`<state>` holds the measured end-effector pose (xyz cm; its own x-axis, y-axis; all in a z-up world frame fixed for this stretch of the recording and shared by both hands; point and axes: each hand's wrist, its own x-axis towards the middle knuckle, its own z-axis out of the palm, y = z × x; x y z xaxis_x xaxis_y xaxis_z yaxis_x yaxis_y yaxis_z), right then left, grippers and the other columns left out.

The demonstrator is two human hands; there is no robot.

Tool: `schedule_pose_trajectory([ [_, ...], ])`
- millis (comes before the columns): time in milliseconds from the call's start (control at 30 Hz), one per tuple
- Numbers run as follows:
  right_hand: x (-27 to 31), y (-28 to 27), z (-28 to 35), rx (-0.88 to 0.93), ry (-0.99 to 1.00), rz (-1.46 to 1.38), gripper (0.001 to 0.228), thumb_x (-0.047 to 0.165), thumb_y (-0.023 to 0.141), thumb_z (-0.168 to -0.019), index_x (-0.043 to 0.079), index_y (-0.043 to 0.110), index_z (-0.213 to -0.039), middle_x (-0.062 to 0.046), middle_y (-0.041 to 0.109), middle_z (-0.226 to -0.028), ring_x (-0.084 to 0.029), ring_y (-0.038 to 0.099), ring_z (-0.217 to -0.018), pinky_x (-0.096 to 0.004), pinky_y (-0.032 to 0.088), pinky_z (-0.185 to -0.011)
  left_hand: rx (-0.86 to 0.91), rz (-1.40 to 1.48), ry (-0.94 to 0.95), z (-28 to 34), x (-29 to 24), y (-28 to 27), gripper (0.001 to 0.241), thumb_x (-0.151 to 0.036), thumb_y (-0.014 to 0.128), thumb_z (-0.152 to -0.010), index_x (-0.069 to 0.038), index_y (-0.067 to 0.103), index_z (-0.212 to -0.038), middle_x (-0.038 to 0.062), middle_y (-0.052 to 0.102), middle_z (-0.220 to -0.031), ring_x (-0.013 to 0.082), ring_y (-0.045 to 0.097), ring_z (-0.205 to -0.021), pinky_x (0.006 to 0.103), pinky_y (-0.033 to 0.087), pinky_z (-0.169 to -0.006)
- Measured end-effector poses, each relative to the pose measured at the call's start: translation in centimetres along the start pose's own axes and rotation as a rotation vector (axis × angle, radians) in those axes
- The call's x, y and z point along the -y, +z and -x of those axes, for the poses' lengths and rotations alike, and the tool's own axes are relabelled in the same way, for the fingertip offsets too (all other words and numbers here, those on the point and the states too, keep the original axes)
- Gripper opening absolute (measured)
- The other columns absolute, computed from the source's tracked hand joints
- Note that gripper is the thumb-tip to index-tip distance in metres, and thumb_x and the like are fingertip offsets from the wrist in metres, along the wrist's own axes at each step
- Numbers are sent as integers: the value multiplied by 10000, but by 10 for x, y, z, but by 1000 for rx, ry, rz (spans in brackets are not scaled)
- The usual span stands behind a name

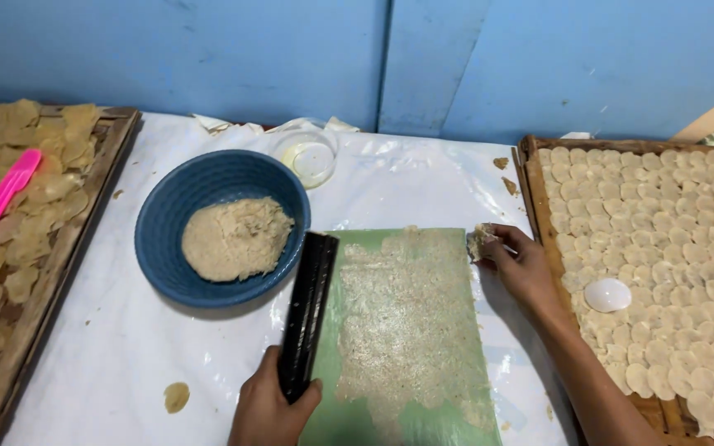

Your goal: The person is rolling out dough using a pipe to create thin sheets, likely for making crackers or snacks.

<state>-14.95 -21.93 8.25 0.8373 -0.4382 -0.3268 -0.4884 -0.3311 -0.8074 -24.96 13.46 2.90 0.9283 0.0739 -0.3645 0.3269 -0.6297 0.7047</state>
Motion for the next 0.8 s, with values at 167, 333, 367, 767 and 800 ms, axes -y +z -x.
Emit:
schedule_pose_trajectory([
  [167,-5,-15,10,-56,-80,-91,360,52,537,-994,12,585,-1349,-193,671,-1269,-306,701,-1062,-388,614,-908,137,61,-15,6,-41,-2,345,-224,768,-762,-106,632,-1056,72,768,-786,205,724,-687,337,566,-689],
  [333,-30,-32,22,-117,-321,38,323,35,611,-984,-47,628,-1296,-188,745,-1004,-254,739,-867,-332,602,-778,41,64,21,11,-54,-5,335,-189,748,-765,-106,629,-1067,61,745,-809,201,709,-719,340,562,-708],
  [367,-33,-31,23,-120,-309,44,323,35,611,-984,-47,628,-1296,-188,745,-1004,-254,739,-867,-332,602,-778,54,63,17,9,-51,-5,335,-189,748,-765,-106,629,-1067,61,745,-809,201,709,-719,340,562,-708],
  [767,-45,-28,30,-88,-211,134,337,57,589,-993,0,629,-1323,-201,738,-1109,-286,736,-943,-380,626,-795,130,160,-77,-7,-71,2,270,-157,743,-822,-79,625,-1051,43,667,-745,174,645,-598,312,549,-571],
  [800,-48,-33,33,-149,-275,156,333,36,598,-995,-33,624,-1320,-224,737,-1089,-298,737,-943,-387,618,-815,193,214,-52,-4,-74,8,296,-131,739,-811,-67,638,-1081,47,681,-761,168,641,-611,303,540,-585],
])
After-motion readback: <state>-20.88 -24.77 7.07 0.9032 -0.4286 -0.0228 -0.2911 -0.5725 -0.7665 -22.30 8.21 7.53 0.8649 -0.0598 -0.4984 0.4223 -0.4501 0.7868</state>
